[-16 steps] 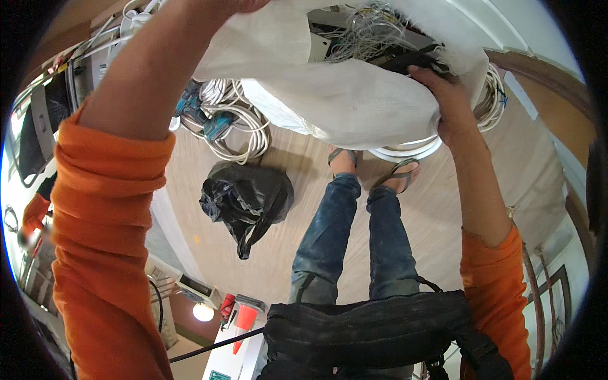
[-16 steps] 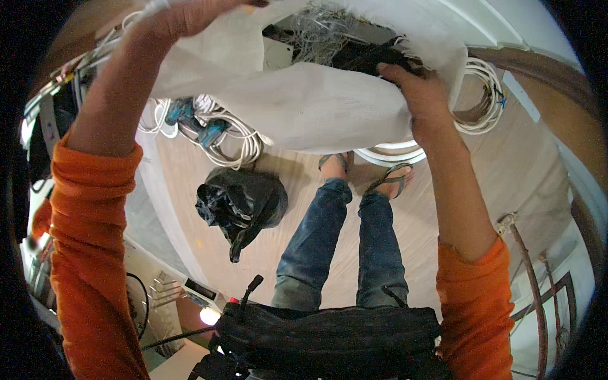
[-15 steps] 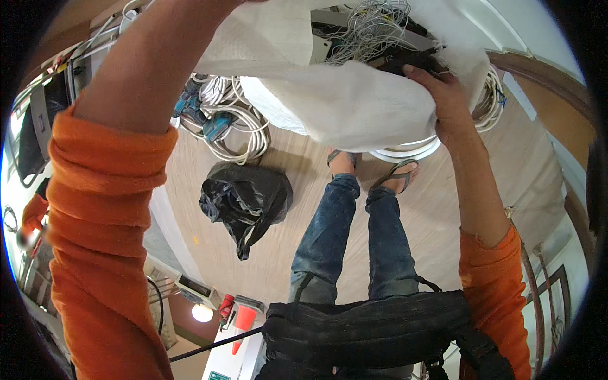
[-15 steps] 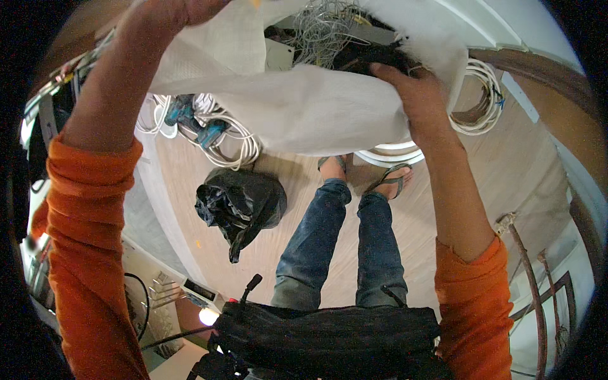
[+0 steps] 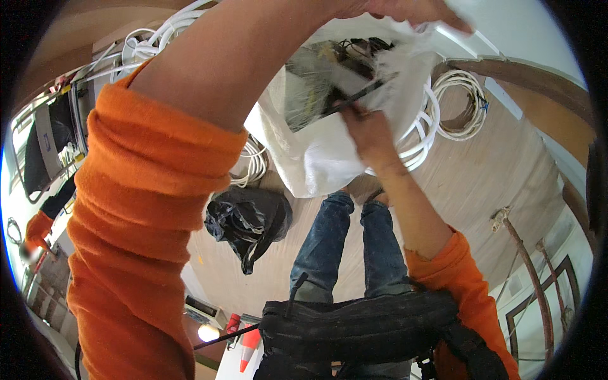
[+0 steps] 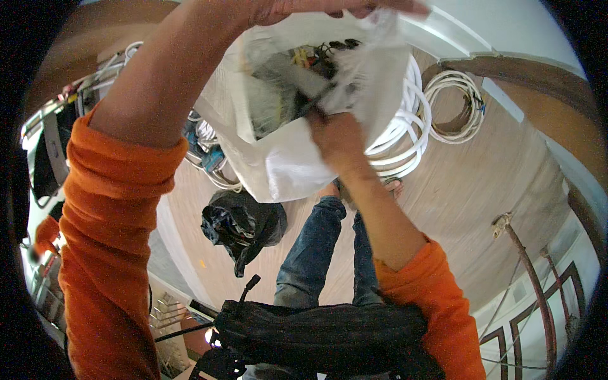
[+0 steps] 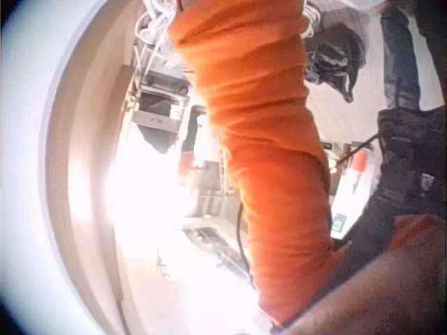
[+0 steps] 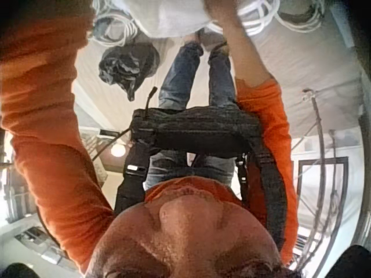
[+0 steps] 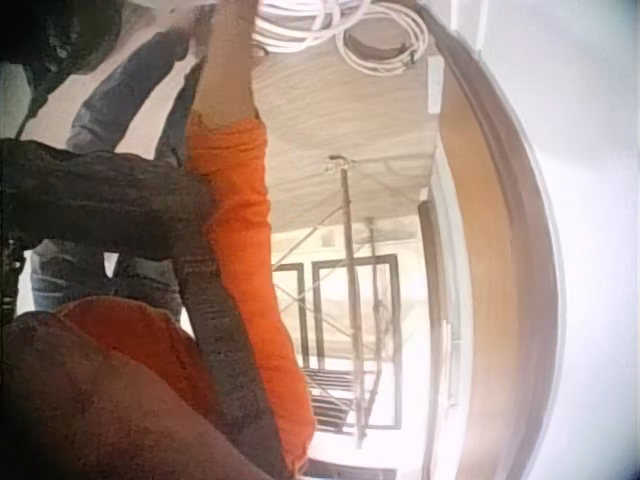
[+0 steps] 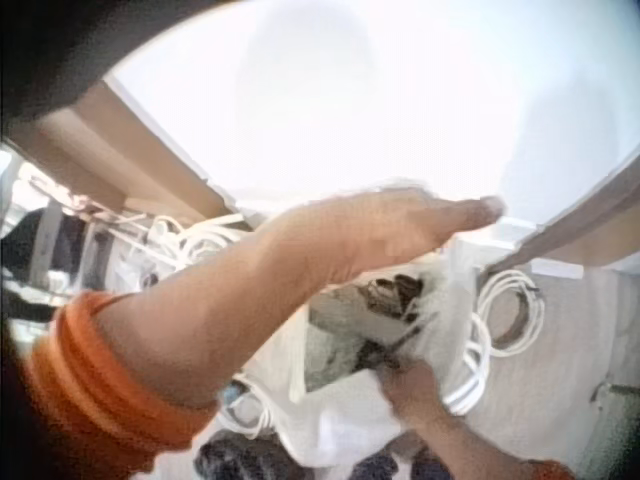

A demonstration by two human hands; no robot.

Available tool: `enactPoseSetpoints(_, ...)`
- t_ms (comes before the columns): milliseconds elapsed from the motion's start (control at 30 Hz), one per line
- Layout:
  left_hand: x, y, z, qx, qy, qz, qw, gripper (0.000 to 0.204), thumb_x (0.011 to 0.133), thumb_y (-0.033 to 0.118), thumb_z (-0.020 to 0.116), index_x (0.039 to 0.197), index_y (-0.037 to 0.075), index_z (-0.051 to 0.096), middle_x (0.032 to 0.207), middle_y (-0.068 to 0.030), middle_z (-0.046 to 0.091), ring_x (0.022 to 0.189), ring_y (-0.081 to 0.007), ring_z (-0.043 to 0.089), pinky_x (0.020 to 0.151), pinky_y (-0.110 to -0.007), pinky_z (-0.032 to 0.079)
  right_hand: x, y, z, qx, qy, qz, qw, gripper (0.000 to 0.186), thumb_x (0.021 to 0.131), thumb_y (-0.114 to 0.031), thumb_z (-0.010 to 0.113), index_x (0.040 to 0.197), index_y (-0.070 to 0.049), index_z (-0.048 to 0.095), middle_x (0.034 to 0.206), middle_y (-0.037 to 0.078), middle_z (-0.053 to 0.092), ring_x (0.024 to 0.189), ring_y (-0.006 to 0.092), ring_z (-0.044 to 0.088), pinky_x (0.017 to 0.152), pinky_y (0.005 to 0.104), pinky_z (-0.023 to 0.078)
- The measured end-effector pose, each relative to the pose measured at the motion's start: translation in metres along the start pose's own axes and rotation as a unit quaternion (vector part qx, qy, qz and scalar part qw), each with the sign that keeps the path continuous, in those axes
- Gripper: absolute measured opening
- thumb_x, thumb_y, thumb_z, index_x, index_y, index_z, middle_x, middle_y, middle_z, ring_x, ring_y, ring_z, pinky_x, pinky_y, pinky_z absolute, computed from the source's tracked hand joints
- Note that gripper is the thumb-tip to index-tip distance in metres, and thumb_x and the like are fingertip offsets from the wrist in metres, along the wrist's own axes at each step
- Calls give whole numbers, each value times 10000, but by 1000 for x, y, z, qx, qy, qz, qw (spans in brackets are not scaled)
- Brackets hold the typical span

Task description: The person sits on the floor and connects wires to a small white electrical connector using a screwdriver. They retrieve a tool from a bag, then continue tightening the connector terminals.

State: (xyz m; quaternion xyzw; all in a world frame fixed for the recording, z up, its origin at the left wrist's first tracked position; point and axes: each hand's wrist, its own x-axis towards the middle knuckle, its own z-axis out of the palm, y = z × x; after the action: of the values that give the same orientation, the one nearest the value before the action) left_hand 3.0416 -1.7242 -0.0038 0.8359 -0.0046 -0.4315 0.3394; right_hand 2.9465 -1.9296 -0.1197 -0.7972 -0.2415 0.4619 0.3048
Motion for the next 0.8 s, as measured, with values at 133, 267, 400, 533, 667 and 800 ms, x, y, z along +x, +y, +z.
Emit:
enactPoseSetpoints(133, 17, 30, 17, 108, -91, -14, 990, 520, 820, 383, 740, 1143, -25, 741, 1099, -191, 757, 996, -289, 708, 900, -407, 537, -23, -5, 10, -86, -30, -84, 992, 439, 930, -40, 637, 1368, -44, 606, 1188, 274, 676, 1113, 444, 653, 985, 478, 523)
enactPoseSetpoints(267, -2, 28, 52, 67, -26, -58, 996, 588, 880, 458, 655, 1197, -33, 725, 1134, -192, 747, 946, -259, 699, 951, -402, 510, -61, -11, 5, -150, 130, -125, 972, 504, 899, -15, 660, 1396, -29, 571, 1374, 278, 582, 1242, 463, 580, 1048, 484, 478)
enactPoseSetpoints(400, -11, 3, 46, -112, -77, -76, 988, 544, 939, 429, 605, 1273, 14, 714, 1185, -173, 739, 1069, -239, 698, 975, -389, 497, -73, 16, -27, -65, 23, -61, 996, 541, 884, -26, 664, 1408, 14, 535, 1404, 321, 517, 1303, 474, 525, 1108, 502, 433)
enactPoseSetpoints(533, -6, -44, 63, 32, -210, -82, 974, 471, 978, 366, 591, 1291, 33, 709, 1196, -152, 744, 1135, -261, 696, 1020, -384, 489, -55, 43, -71, -83, 202, -12, 976, 526, 885, -50, 628, 1378, 85, 502, 1374, 338, 531, 1293, 500, 519, 1153, 521, 404)
enactPoseSetpoints(667, -10, -42, 71, 199, -111, -36, 973, 427, 886, 201, 711, 1287, 58, 690, 1147, -202, 741, 1168, -347, 679, 1043, -443, 514, -35, 36, -116, 15, 214, -9, 977, 683, 951, -27, 569, 1581, 30, 312, 1569, 244, 447, 1409, 355, 510, 1118, 428, 452)
enactPoseSetpoints(800, 22, -14, 74, 222, 103, -138, 960, 543, 819, 112, 661, 1360, 146, 682, 1147, -167, 754, 1155, -362, 690, 977, -450, 554, -21, 15, -137, 78, 236, -152, 957, 682, 932, -29, 529, 1594, -48, 366, 1512, 263, 510, 1371, 375, 550, 1121, 411, 458)
